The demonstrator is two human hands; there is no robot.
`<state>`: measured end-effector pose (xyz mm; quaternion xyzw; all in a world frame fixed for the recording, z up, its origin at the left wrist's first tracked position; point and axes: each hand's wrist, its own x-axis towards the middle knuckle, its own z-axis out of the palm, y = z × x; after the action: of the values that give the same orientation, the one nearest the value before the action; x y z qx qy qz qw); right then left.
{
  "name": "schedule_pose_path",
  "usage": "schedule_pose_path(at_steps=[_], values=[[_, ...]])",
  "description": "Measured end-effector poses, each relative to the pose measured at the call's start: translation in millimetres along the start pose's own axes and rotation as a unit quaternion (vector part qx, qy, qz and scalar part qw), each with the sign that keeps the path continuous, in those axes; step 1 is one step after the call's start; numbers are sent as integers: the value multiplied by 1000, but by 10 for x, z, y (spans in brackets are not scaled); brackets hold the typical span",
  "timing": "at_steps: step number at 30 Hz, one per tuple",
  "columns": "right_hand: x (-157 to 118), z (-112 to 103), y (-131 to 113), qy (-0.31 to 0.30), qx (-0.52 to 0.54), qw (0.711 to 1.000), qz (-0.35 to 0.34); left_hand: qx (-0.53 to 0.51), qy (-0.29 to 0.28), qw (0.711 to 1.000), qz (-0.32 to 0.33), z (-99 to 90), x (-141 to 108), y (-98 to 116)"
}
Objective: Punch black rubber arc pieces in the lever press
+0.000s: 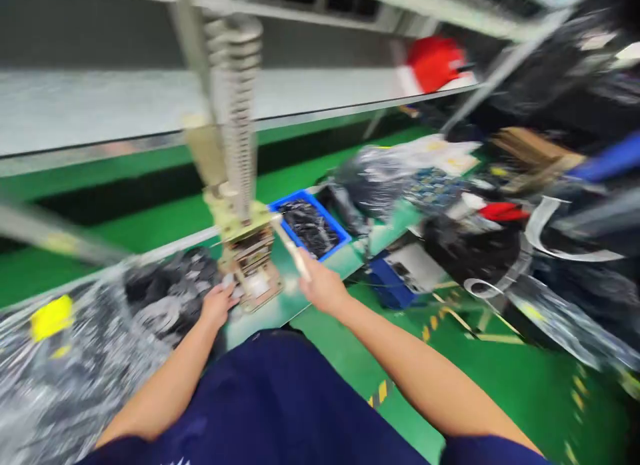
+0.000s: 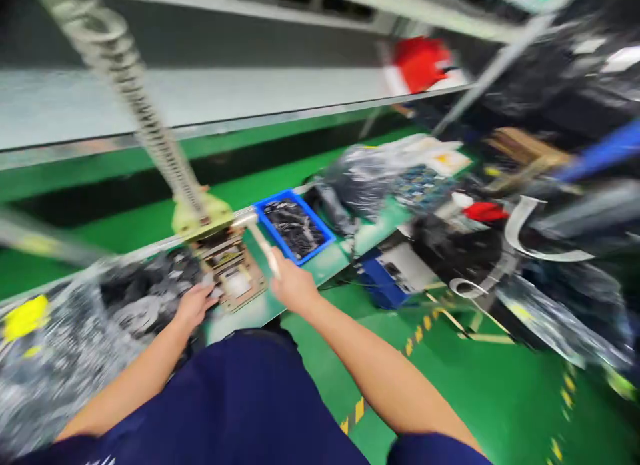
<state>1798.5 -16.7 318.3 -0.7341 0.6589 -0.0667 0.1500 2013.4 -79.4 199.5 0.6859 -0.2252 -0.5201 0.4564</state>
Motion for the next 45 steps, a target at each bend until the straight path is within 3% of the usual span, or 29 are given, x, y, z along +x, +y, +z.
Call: schedule_pose_path(at_steps=[1,2,4,11,21,33,45], values=[[64,47,54,2,-2,1000,-6,-9,4,1000,-29,-171,79,-85],[120,91,101,24,-7,1000,-1,-20,-29,998,-60,-278,153,-159],[183,150,165,44,-22,999,-10,-40,-83,993,-70,-338,285,-267],[150,112,135,50,-58,997,3,-22,-102,993,-57,-101,473,-400],[185,54,67,40,-92,994,33,12,-144,987,-73,81,688,-380],[182,38,63,22,-107,993,54,205,-151,963,-84,69,733,-214],[178,47,54,27,-105,993,57,266,-145,950,-73,143,612,-128]])
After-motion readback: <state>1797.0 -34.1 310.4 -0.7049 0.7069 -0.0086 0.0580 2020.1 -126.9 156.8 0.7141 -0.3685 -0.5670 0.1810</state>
